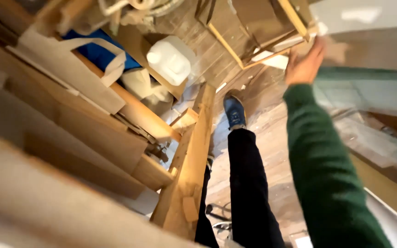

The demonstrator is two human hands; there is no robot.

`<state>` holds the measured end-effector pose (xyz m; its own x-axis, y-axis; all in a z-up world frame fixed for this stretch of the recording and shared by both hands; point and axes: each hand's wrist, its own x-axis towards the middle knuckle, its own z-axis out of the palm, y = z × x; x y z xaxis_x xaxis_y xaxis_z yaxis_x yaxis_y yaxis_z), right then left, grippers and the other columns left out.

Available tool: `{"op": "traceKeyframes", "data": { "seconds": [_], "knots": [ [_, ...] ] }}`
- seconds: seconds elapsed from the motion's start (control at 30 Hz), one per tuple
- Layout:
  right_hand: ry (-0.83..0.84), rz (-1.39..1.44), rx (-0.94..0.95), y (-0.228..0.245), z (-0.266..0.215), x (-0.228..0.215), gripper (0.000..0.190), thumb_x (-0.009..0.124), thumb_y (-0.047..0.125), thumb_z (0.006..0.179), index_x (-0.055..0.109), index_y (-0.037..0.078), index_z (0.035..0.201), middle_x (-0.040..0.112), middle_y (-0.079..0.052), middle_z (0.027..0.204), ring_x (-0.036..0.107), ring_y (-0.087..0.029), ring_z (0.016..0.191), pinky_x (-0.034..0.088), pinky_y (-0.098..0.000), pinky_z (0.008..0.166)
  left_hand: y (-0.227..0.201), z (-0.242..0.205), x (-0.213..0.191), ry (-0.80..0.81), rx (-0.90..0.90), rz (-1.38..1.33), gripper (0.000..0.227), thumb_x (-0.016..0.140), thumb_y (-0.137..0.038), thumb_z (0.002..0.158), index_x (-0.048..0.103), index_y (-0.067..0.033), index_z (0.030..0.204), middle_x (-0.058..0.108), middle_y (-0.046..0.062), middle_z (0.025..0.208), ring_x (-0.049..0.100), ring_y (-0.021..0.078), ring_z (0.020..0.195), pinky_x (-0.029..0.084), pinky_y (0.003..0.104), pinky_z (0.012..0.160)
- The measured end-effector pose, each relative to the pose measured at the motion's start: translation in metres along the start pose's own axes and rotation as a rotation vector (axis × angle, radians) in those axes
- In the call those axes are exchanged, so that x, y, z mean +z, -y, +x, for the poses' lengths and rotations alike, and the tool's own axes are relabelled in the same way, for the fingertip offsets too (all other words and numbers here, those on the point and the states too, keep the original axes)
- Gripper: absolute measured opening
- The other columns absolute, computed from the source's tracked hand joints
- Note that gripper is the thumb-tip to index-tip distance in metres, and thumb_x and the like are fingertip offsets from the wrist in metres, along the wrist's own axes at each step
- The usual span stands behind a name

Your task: Cutting a mounting board to size using a utility knife and straight edge, then comparing it to a photograph.

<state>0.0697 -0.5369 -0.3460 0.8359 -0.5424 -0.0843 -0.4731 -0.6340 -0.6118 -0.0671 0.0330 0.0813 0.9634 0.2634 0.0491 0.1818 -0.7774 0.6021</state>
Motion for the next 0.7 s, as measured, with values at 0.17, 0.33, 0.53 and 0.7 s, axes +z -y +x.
{"op": "traceKeyframes", "data": {
  "seconds": [0.17, 0.33, 0.53, 0.7],
  "knots": [
    [0.43, 0.199, 0.336, -0.011, -0.103, -0.007, 0.065, 0.071, 0.041, 0.09, 0.058, -0.007, 0.133, 0.07, -0.025, 0.11, 0.07, -0.038, 0.099, 0.055, -0.0468, 0.09, -0.081, 0.013, 0.03, -0.106, -0.02, -0.043, 0.054, 0.05, -0.038, 0.11, 0.049, 0.0033, 0.145, 0.045, 0.021, 0.154, 0.049, 0.0338, 0.139, 0.05, 0.043, 0.109],
    [0.551, 0.62, 0.531, 0.133, -0.129, -0.143, 0.037, 0.064, 0.032, 0.107, 0.067, -0.003, 0.119, 0.072, -0.017, 0.104, 0.064, -0.016, 0.088, 0.051, -0.0308, 0.074, -0.16, 0.047, -0.006, -0.112, 0.018, 0.023, 0.056, 0.047, -0.039, 0.111, 0.046, 0.0044, 0.147, 0.046, 0.022, 0.154, 0.048, 0.0379, 0.14, 0.044, 0.046, 0.115],
    [0.512, 0.687, 0.22, 0.33, -0.121, -0.329, 0.03, 0.056, 0.022, 0.11, 0.065, -0.002, 0.124, 0.073, -0.011, 0.108, 0.068, -0.015, 0.095, 0.055, -0.0287, 0.087, -0.195, 0.071, -0.018, -0.018, 0.136, 0.037, 0.052, 0.047, -0.031, 0.109, 0.046, 0.0045, 0.147, 0.054, 0.022, 0.149, 0.049, 0.0401, 0.141, 0.034, 0.051, 0.119],
    [0.615, 0.425, -0.047, 0.434, -0.135, -0.381, 0.038, 0.066, 0.024, 0.098, 0.066, -0.002, 0.126, 0.074, -0.013, 0.106, 0.069, -0.018, 0.095, 0.055, -0.0311, 0.087, -0.194, 0.07, -0.022, -0.041, 0.15, -0.036, 0.048, 0.05, -0.025, 0.106, 0.049, 0.0023, 0.146, 0.057, 0.019, 0.147, 0.05, 0.0364, 0.142, 0.034, 0.051, 0.118]
  ]
}}
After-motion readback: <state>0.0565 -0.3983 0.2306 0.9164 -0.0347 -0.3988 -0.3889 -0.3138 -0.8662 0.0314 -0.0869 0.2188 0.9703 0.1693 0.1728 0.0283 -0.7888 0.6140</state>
